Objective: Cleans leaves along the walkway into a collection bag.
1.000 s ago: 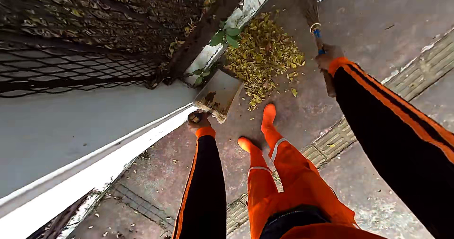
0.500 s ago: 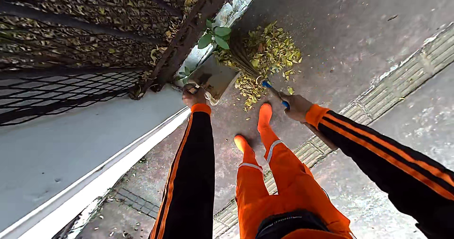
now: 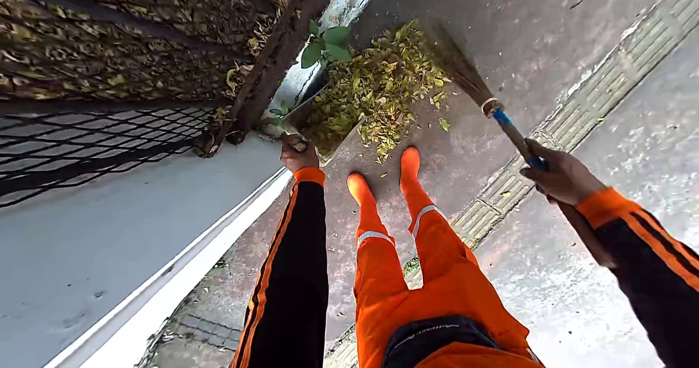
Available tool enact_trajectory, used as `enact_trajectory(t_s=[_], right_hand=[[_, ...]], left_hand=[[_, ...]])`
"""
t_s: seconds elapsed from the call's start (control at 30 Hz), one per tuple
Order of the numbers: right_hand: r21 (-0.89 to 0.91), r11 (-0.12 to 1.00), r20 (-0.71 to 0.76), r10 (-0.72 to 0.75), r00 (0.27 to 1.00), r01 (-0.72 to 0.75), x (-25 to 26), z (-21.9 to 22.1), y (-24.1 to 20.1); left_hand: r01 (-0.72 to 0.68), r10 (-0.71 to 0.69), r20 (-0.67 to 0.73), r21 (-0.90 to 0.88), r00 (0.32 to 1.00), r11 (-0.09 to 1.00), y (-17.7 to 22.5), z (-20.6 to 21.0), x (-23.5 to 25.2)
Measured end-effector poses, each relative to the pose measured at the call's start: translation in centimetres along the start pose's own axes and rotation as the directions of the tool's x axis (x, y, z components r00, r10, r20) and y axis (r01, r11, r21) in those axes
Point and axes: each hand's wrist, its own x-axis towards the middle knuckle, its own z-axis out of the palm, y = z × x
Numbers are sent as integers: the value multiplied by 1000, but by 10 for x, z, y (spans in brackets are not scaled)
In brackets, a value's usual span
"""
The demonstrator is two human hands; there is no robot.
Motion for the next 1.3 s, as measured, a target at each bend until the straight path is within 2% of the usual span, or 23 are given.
enact_trajectory(t_s=[0.07, 0.13, 0.23, 0.4, 0.53, 0.67, 0.8, 0.9, 0.97, 1.03, 1.13, 1.23, 1.3], right_hand=[[109, 993, 29, 37, 999, -39, 51, 45, -10], [141, 989, 142, 11, 990, -31, 75, 103, -28], [70, 997, 331, 14, 943, -40, 46, 156, -78], [-23, 997, 443, -59, 894, 77, -3, 185, -105], [-154, 970, 478, -93, 873, 188, -34, 181, -104], [-303, 920, 468, -84, 880, 249, -86, 122, -87], [-323, 928, 282, -91, 955, 184, -129, 21, -73], [-374, 912, 113, -137, 984, 170, -90, -26, -105], [-364, 922, 8, -140, 990, 133, -27, -22, -145], [-285, 946, -29, -173, 985, 157, 48, 4, -175], [-287, 934, 143, -176, 974, 211, 114, 73, -183], [-339, 903, 298, -163, 941, 264, 88, 132, -151], [-404, 876, 409, -84, 909, 263, 45, 126, -149]], left_hand=[[-7, 6, 15, 4, 1000, 1000, 0, 1, 3], [-3, 3, 42, -7, 999, 1000, 2, 0, 4], [22, -21, 92, -3, 995, 1000, 5, -4, 9], [34, -25, 98, -86, 995, 996, -19, 0, 16], [27, -13, 101, -140, 995, 990, -35, 2, 20], [124, -117, 51, -185, 992, 975, -37, -14, 9], [191, -202, -18, -252, 979, 949, -54, -22, -2], [200, -224, -60, -266, 973, 943, -60, -10, -11], [203, -222, -46, -250, 974, 946, -54, -1, -15], [213, -227, -39, -225, 973, 951, -48, 7, -17], [204, -216, -33, -218, 976, 954, -48, 10, -13], [201, -200, 30, -227, 979, 953, -55, 7, -13], [170, -151, 98, -239, 984, 956, -59, 3, -6]])
